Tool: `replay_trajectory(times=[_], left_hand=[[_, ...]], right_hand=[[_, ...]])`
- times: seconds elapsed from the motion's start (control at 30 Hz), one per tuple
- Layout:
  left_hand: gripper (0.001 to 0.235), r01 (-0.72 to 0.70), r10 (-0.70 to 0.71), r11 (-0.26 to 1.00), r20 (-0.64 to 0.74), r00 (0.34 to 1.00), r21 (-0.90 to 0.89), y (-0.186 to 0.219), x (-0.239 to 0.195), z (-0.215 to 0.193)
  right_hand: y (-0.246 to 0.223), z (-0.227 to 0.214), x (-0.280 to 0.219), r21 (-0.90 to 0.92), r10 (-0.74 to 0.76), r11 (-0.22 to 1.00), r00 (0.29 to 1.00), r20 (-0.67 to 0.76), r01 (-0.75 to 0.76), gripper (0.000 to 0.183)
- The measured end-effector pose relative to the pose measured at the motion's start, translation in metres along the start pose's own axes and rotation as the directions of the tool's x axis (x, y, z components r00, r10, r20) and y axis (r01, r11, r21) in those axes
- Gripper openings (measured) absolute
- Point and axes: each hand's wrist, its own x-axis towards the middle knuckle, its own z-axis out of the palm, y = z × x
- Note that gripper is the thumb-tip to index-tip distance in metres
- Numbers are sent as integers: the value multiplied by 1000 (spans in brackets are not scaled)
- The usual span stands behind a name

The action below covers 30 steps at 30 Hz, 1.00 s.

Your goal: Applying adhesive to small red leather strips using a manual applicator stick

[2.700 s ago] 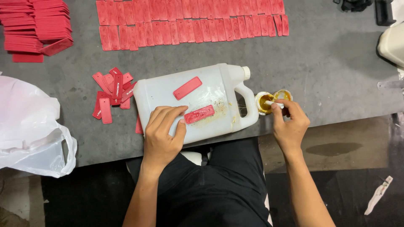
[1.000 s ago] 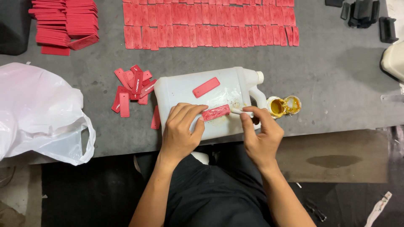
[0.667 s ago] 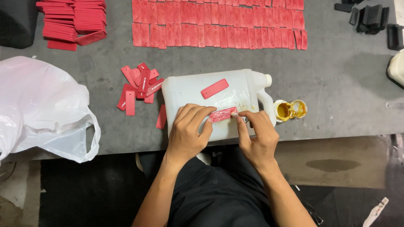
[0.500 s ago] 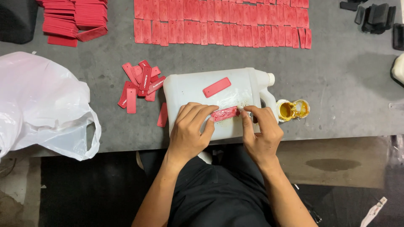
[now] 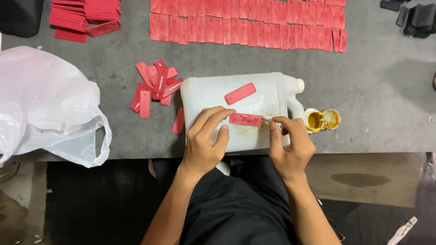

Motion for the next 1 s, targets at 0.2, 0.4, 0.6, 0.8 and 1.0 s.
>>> replay_trajectory(times=[0.2, 0.4, 0.6, 0.8, 1.0], left_hand=[[36, -79, 75, 989, 40, 996, 127, 0, -3, 10], [45, -162, 104, 947, 212, 972, 278, -3, -2, 12], [45, -210, 122, 914, 258, 959, 349, -7, -6, 16], [43, -195, 130, 935, 226, 966, 296, -9, -6, 14], [41, -190, 128, 941, 223, 966, 281, -8, -6, 12]], right_hand=[[18, -19, 3, 111, 63, 992, 997, 37, -67, 7], [33, -26, 14, 156, 43, 986, 988, 147, -66, 5], [33, -27, 21, 178, -16, 984, 990, 143, -10, 6], [34, -24, 9, 195, 70, 978, 998, 1, -69, 9], [9, -7, 2, 98, 22, 995, 1000, 14, -24, 6]])
